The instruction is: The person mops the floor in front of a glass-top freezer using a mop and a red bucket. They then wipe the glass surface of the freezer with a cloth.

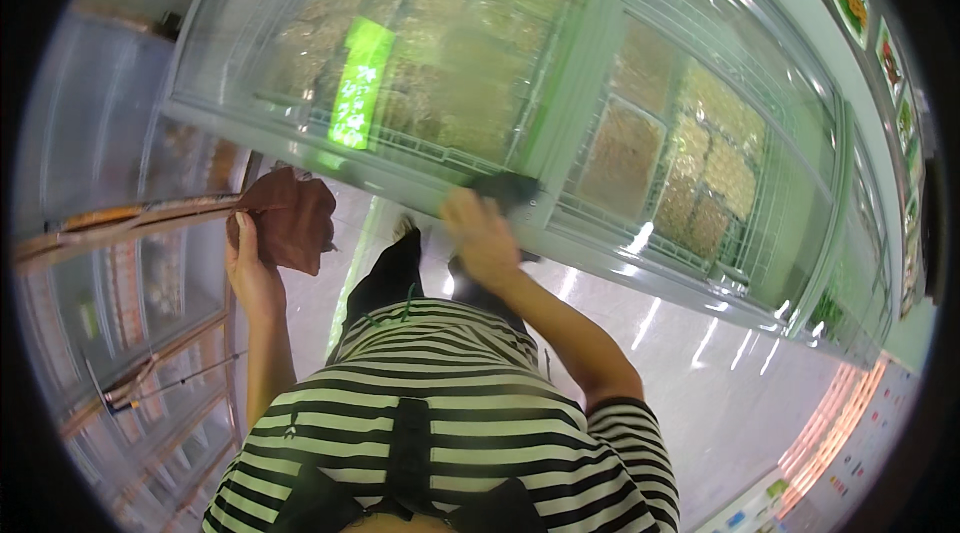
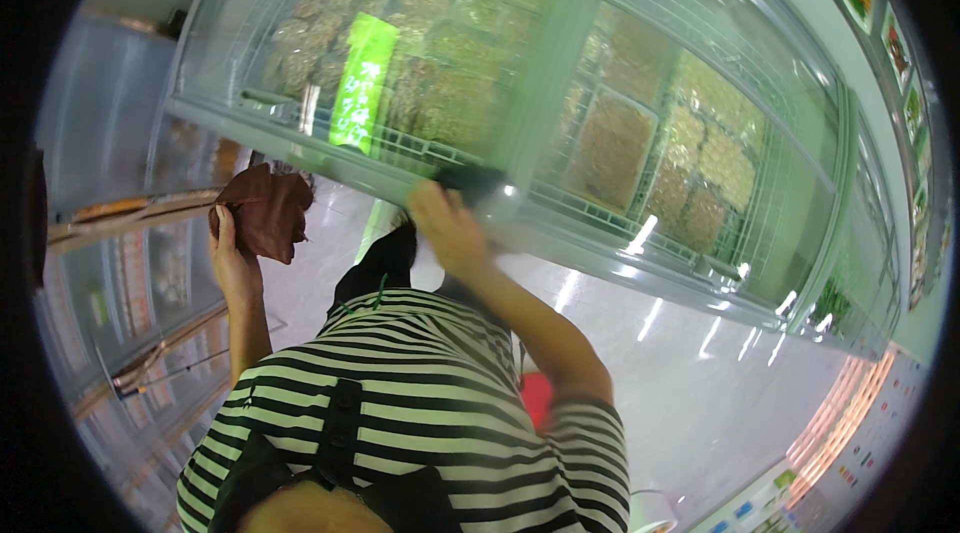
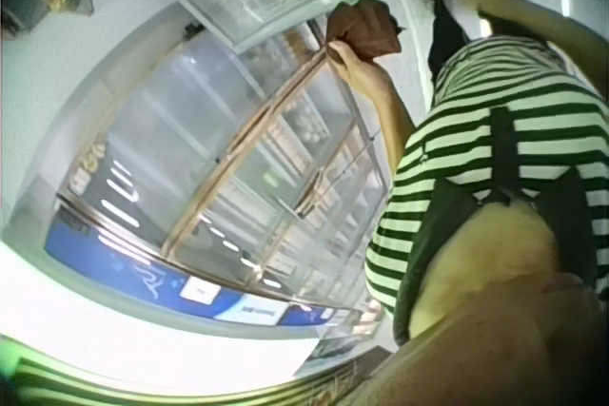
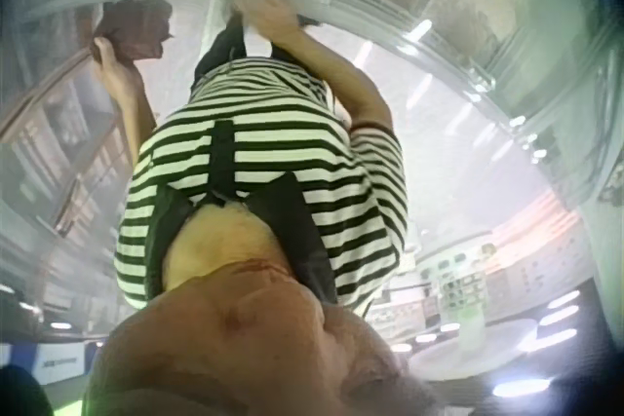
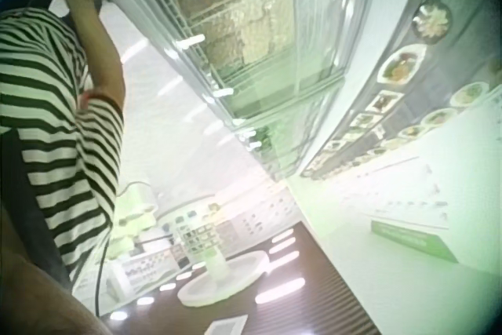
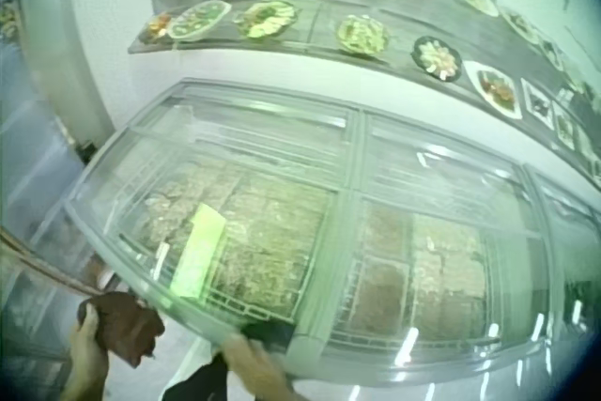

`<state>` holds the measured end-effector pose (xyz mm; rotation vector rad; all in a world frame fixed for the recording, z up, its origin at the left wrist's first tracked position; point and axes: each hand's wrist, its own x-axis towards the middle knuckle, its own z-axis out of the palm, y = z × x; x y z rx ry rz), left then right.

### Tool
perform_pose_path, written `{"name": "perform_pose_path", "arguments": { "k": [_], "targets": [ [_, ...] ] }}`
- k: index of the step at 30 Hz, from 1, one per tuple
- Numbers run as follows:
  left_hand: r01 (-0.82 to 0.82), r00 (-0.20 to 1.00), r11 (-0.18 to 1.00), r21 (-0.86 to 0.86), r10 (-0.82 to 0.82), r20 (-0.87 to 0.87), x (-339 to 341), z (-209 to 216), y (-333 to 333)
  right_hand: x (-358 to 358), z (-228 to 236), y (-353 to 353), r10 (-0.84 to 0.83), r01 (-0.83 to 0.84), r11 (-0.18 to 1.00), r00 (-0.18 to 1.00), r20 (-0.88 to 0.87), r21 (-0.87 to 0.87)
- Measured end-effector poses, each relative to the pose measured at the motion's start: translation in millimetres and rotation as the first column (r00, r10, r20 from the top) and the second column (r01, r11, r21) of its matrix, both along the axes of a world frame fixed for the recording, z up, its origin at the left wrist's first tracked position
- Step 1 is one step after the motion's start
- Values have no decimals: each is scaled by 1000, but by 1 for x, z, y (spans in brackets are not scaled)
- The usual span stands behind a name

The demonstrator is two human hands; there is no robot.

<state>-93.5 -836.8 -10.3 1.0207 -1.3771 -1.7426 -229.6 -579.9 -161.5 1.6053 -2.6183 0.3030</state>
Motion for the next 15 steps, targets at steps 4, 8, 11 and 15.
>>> {"name": "perform_pose_path", "arguments": {
  "k": [4, 8, 11, 15],
  "targets": [
    [145, 989, 989, 11, -146, 17, -41, 0, -2, 6, 1, -69, 135, -148, 989, 924, -358, -9],
    [273, 961, 960, -69, -269, 65, -76, 2, -17, 1, 18, -32, -12, 10, 1000, 990, -137, -17],
    [297, 951, 954, -42, -292, 99, -95, 8, -17, -1, 24, 46, -229, 246, 968, 944, 237, -43],
    [364, 924, 931, -31, -357, 134, -106, 5, -18, 3, 19, 159, -750, 769, 639, 628, 207, -18]
  ]
}}
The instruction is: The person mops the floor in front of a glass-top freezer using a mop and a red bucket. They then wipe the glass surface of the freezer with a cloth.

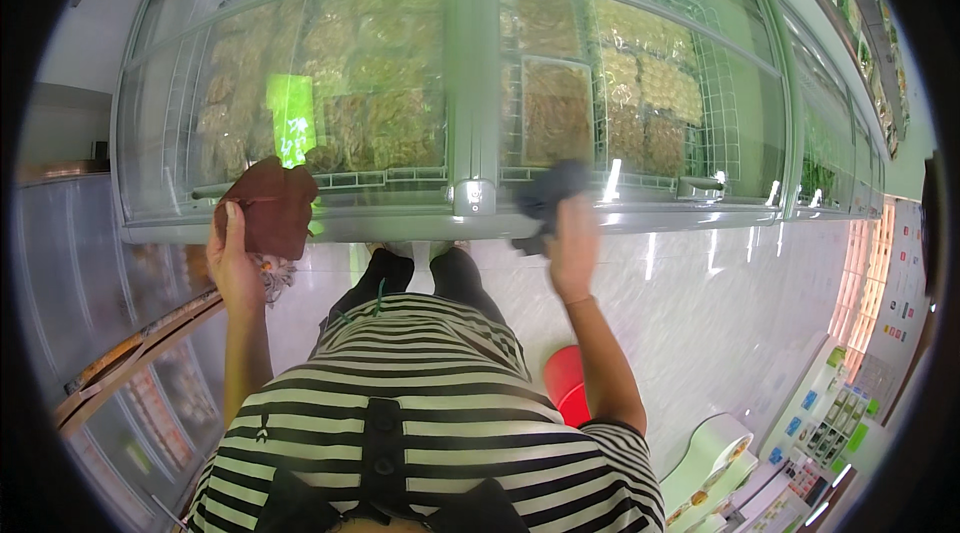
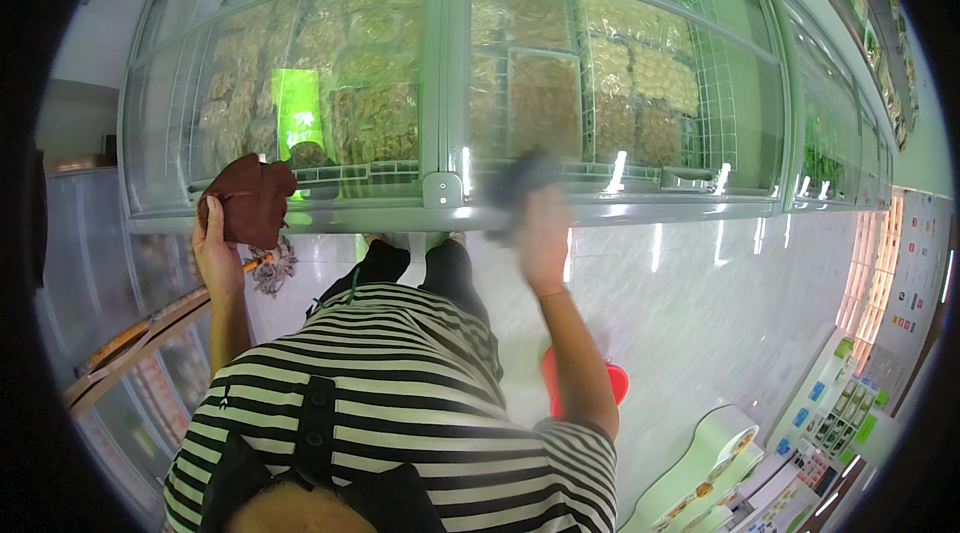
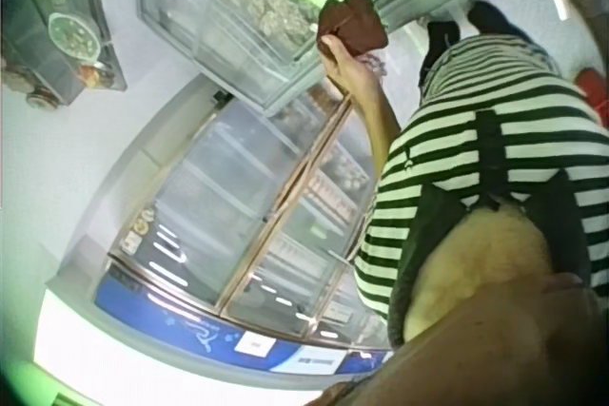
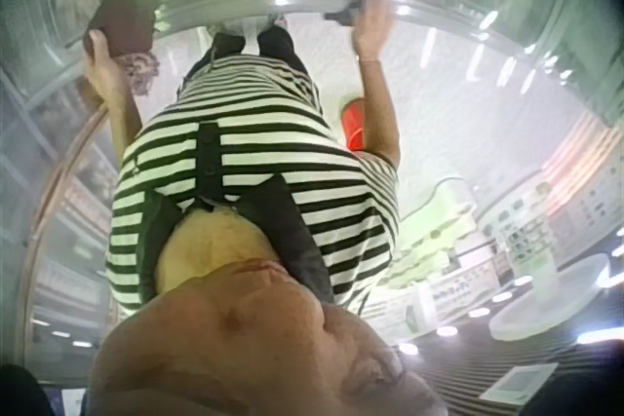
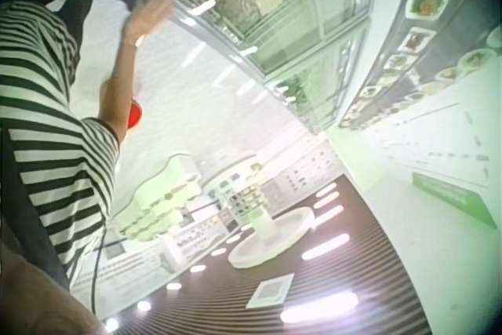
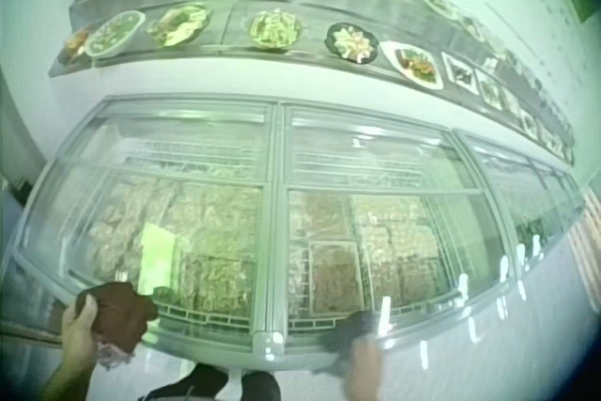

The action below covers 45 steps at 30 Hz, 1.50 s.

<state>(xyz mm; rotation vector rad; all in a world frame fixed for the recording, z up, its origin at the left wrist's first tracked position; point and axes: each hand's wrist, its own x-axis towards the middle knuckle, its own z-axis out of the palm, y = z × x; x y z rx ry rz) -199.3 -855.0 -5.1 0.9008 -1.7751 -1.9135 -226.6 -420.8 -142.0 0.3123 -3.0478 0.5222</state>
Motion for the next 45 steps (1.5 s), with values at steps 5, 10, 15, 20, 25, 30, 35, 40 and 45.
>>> {"name": "perform_pose_path", "arguments": {
  "k": [5, 10, 15, 20, 25, 30, 35, 40, 45],
  "targets": [
    [128, 991, 991, -43, -127, 35, -12, 8, 14, -28, 2, 107, -366, 432, 893, 859, -360, 124],
    [191, 980, 935, -297, -197, 11, -13, 21, 22, -36, -1, 55, -345, 473, 868, 794, -501, 152],
    [174, 982, 886, -430, -191, 4, -5, 20, 6, -9, 13, -49, -151, 158, 987, 917, -369, -11],
    [9, 998, 988, -157, -20, -68, 6, 31, -4, -7, 37, -103, 15, -37, 923, 998, -60, -384],
    [-123, 989, 971, -203, 102, -109, 28, 30, -23, -12, 58, -162, 528, -526, 849, 849, 26, -54],
    [-242, 970, 934, -261, 229, -80, 61, 30, -47, -12, 40, -238, 635, -636, 772, 771, -43, -2],
    [-431, 901, 866, -252, 425, -82, 107, 27, -76, -14, 26, -321, 786, -785, 617, 613, -82, 51],
    [-521, 846, 798, -302, 530, -59, 139, 38, -89, -3, 7, -370, 904, -874, 426, 397, -159, 236],
    [-636, 761, 723, -269, 645, -67, 182, 34, -107, -21, 38, -303, 983, -974, 169, 177, 40, 152]
  ]
}}
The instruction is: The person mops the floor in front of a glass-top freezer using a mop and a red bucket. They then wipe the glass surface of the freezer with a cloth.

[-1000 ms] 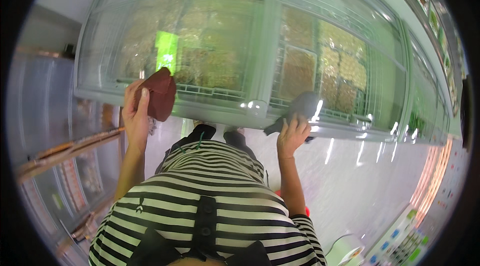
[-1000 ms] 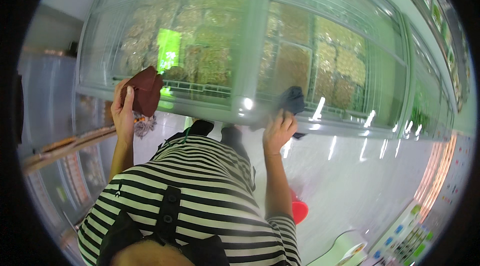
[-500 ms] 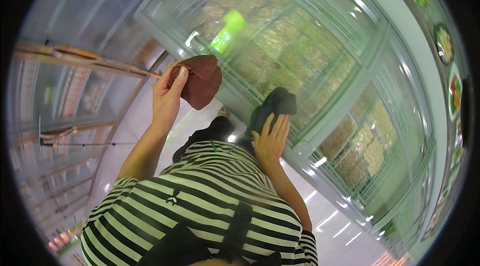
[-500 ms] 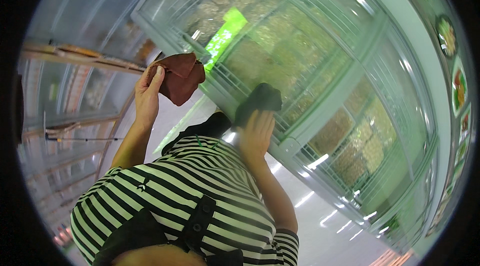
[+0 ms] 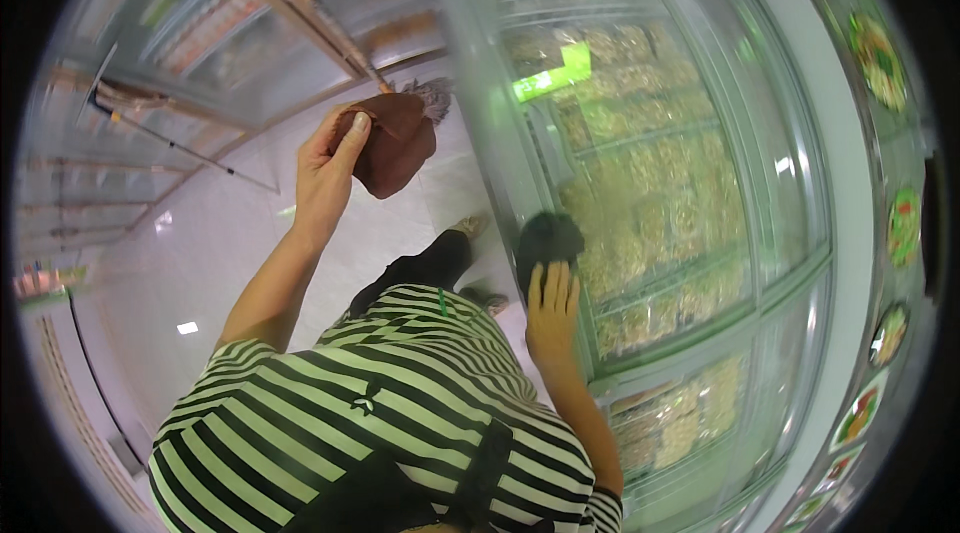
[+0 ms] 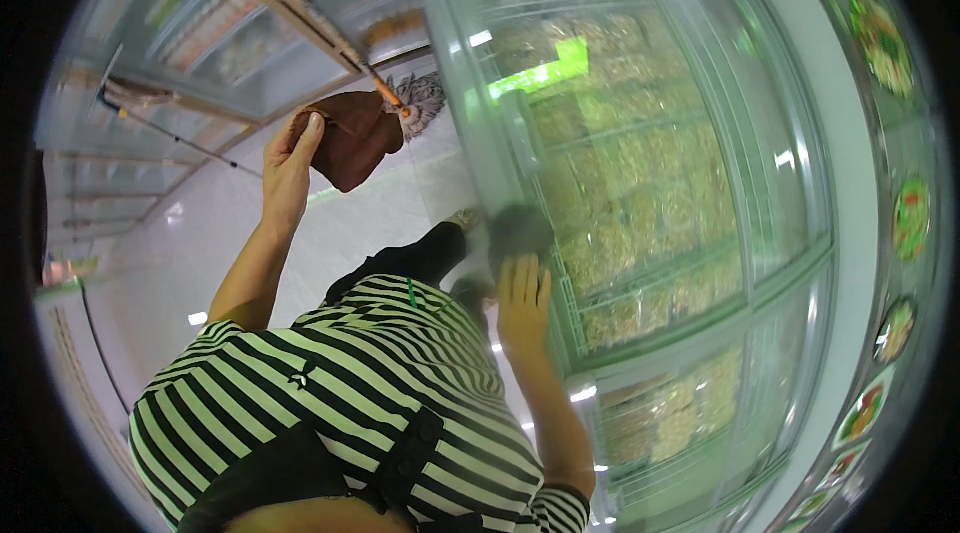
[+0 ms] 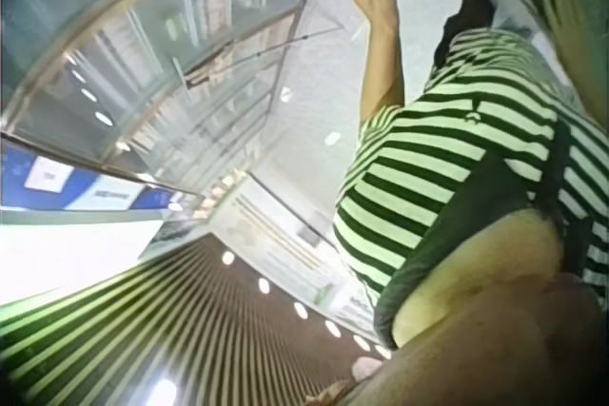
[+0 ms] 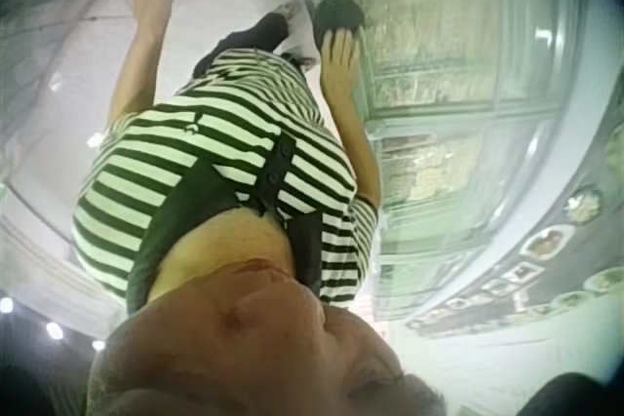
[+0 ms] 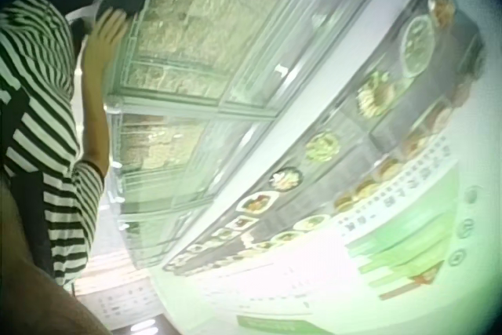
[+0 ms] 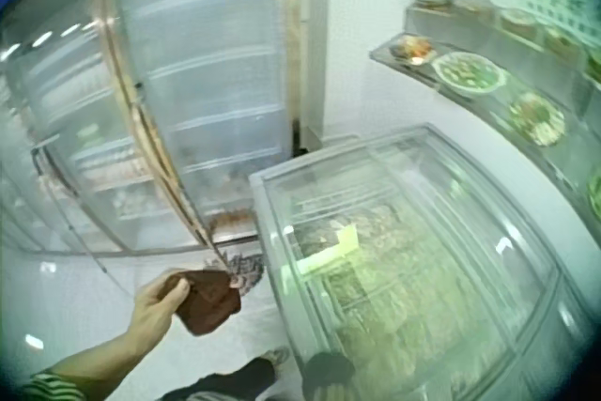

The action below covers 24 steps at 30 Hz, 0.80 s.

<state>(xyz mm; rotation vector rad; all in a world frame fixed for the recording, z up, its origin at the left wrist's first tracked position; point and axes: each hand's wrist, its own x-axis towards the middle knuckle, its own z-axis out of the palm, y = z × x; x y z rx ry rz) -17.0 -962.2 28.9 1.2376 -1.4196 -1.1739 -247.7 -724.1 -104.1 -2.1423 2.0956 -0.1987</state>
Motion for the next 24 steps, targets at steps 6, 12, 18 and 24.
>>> {"name": "perform_pose_path", "arguments": {
  "k": [6, 12, 18, 24],
  "targets": [
    [-36, 999, 997, 64, 36, 4, 22, -28, -12, 2, 2, -67, 82, -76, 996, 989, -121, 50],
    [-82, 996, 990, 111, 85, -23, 42, -31, -27, 25, -5, -223, 180, -206, 977, 934, -309, -54],
    [-230, 973, 962, 147, 230, 16, 83, -39, -44, 45, -17, -374, 123, -175, 963, 962, -244, -204],
    [-334, 943, 910, 246, 322, 88, 113, -51, -59, 55, -42, -482, 33, -86, 919, 989, -142, -385]
  ]
}}
